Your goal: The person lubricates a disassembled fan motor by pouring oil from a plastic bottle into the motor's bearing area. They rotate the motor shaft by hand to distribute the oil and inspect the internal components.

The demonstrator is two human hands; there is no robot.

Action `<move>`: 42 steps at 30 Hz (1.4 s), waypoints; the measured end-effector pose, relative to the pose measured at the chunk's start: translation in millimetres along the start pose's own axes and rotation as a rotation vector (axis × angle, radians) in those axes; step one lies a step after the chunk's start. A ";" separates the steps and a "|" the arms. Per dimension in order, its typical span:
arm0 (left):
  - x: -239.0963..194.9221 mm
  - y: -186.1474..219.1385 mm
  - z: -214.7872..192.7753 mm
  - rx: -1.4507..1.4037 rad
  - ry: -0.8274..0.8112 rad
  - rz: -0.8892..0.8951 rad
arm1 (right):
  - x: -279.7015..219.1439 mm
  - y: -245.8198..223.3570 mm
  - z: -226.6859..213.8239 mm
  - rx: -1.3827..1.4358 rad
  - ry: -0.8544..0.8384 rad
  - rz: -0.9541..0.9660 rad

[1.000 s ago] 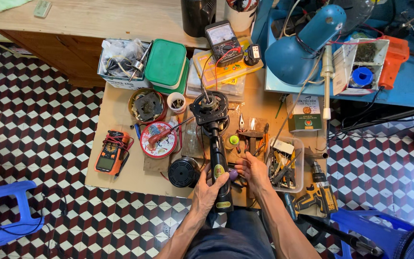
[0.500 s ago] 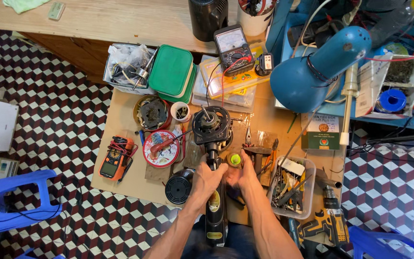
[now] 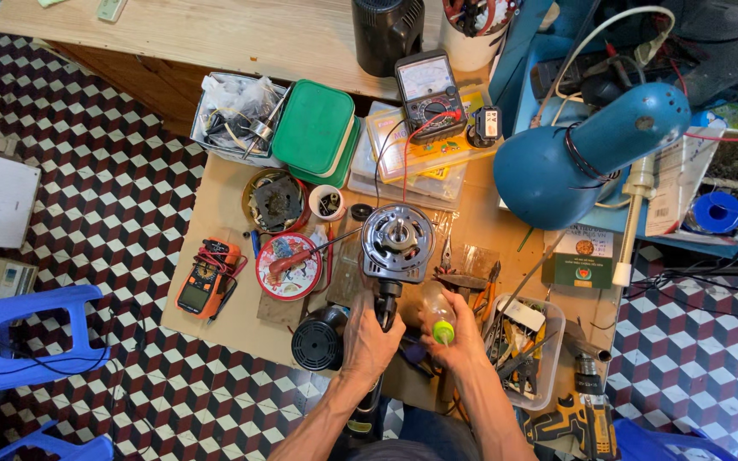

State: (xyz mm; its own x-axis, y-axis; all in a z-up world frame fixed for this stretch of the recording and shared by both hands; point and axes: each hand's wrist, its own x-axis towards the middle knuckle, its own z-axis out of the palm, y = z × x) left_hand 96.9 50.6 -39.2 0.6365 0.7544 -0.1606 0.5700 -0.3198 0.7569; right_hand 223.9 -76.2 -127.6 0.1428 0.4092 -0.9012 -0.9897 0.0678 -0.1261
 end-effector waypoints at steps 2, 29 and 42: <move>-1.7 0.3 -1.5 0.001 0.002 0.047 | -26.4 -6.5 8.6 -0.007 0.056 -0.060; 3.3 11.2 -4.7 0.023 -0.084 -0.131 | -129.4 -26.2 67.8 0.028 -0.046 -1.044; 9.6 19.1 -16.0 -0.038 -0.218 -0.255 | -154.5 -36.7 108.7 -0.543 0.108 -1.239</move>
State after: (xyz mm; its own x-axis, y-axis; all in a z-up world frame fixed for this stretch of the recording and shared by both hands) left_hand 105.6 60.9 -16.2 0.5745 0.6654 -0.4766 0.7078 -0.1117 0.6975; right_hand 239.3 -42.9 61.4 0.9582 0.2673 -0.1024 -0.0956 -0.0385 -0.9947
